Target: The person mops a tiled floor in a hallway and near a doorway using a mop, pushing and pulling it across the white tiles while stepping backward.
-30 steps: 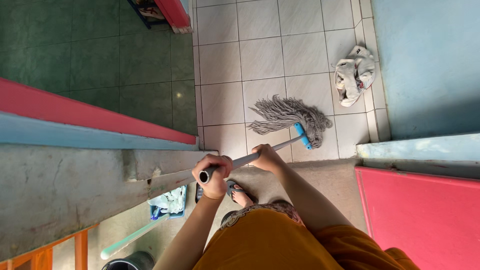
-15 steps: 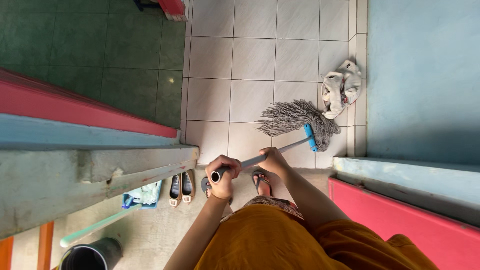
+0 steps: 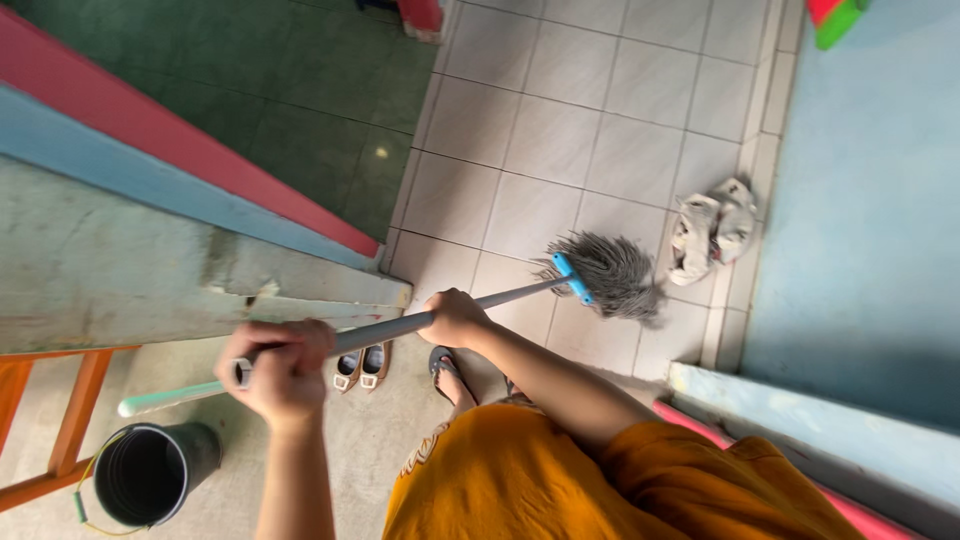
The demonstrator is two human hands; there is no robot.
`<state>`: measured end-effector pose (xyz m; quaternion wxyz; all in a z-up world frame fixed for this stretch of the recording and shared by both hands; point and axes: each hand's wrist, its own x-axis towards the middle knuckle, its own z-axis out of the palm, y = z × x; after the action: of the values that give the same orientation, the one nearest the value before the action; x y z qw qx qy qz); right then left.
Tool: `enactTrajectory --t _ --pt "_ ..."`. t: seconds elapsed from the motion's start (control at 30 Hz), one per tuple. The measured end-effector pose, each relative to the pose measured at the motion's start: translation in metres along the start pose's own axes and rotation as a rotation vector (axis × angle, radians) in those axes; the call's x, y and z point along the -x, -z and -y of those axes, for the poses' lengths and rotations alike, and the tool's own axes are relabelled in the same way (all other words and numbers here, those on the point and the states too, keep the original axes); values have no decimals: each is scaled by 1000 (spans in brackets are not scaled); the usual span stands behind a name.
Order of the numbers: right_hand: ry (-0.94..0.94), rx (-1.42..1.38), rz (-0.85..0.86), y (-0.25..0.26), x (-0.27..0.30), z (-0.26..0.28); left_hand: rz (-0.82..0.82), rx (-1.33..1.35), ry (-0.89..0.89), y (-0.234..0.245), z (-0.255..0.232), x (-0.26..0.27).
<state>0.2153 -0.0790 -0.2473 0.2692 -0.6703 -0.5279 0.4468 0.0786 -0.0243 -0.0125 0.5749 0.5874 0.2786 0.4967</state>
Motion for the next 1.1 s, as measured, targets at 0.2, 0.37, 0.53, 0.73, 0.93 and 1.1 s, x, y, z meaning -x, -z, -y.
enactTrajectory --t 0.2,0.37,0.53,0.73,0.93,1.1 --pt "96 -62 -94 -45 -32 -52 38 -71 257 4 40 15" --pt "52 -53 -103 -58 -46 -52 81 -9 148 31 55 15" --pt "-146 -95 6 -53 -47 -74 125 -74 146 42 84 32" --pt "73 82 -88 -44 -77 -134 172 -68 294 39 113 14" --pt "22 69 -35 -38 -130 -132 27 -31 321 45 125 -25" --pt "120 147 63 -26 -178 -98 -97 -97 265 49 115 -59"
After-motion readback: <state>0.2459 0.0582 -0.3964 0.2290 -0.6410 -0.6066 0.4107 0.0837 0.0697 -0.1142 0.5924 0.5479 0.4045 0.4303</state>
